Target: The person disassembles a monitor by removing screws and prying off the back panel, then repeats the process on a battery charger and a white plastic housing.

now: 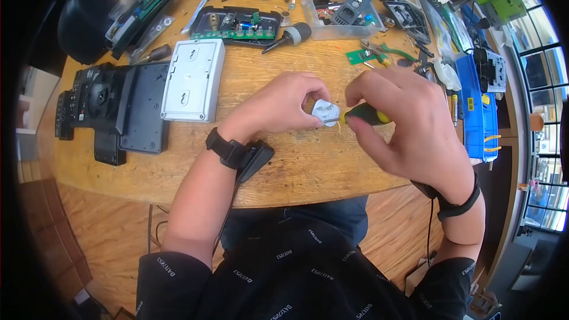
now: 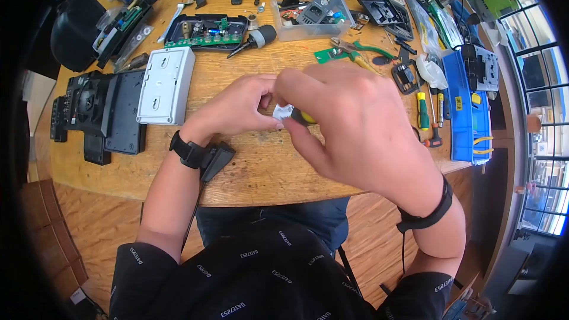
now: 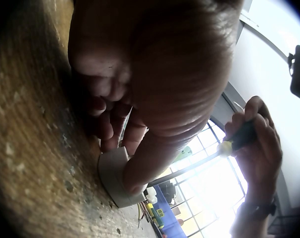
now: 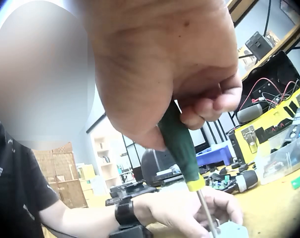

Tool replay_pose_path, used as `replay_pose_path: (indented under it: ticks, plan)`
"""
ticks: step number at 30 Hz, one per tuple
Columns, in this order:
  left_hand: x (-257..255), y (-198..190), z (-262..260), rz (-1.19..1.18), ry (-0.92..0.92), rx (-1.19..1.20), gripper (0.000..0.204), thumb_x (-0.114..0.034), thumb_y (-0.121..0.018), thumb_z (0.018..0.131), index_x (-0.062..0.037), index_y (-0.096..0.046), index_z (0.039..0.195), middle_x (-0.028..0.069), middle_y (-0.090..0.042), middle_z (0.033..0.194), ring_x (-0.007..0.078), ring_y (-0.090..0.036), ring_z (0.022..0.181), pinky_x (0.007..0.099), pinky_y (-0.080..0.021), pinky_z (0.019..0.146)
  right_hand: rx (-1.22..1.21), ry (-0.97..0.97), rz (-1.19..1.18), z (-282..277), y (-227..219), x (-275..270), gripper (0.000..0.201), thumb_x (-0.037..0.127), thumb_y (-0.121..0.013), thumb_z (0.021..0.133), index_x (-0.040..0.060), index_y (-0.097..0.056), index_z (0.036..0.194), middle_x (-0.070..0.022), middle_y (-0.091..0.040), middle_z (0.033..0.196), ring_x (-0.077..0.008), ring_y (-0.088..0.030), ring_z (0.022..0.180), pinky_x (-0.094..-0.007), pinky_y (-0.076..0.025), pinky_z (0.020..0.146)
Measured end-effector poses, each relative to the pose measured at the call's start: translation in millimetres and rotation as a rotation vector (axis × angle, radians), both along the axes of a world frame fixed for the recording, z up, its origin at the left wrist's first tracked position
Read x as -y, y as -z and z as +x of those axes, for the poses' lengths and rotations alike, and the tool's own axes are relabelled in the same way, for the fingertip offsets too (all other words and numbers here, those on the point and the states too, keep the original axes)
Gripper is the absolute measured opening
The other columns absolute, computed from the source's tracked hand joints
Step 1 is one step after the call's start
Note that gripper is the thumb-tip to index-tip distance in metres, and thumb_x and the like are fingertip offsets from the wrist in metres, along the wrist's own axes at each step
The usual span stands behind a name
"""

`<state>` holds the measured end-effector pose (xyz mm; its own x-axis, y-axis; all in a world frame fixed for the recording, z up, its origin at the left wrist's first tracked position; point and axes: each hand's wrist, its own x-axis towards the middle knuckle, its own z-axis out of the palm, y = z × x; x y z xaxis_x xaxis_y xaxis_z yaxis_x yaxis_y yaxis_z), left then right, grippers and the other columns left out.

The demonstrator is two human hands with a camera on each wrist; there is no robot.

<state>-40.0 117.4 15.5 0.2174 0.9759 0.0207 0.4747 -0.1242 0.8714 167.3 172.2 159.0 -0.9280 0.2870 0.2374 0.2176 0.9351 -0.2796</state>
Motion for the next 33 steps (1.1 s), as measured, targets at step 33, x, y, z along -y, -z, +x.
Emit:
replay_pose_path:
  ticks: [33]
  plan:
    - [1.6, 4.7, 1.1, 0.085, -0.02, 0.007, 0.035, -0.016, -0.089, 0.075, -0.0052, -0.07, 0.102, 0.0045, -0.057, 0.081, 0.017, -0.053, 0.071, 0.0329, -0.045, 0.065, 0.056, 0.152, 0.071, 12.9, 0.8, -1.7, 0.028, 0.022, -0.084, 0.082, 0.0094, -0.066, 0.1, -0.0081, -0.068, 0.076, -0.0306, -0.068, 0.064, -0.0403, -0.049, 0.056]
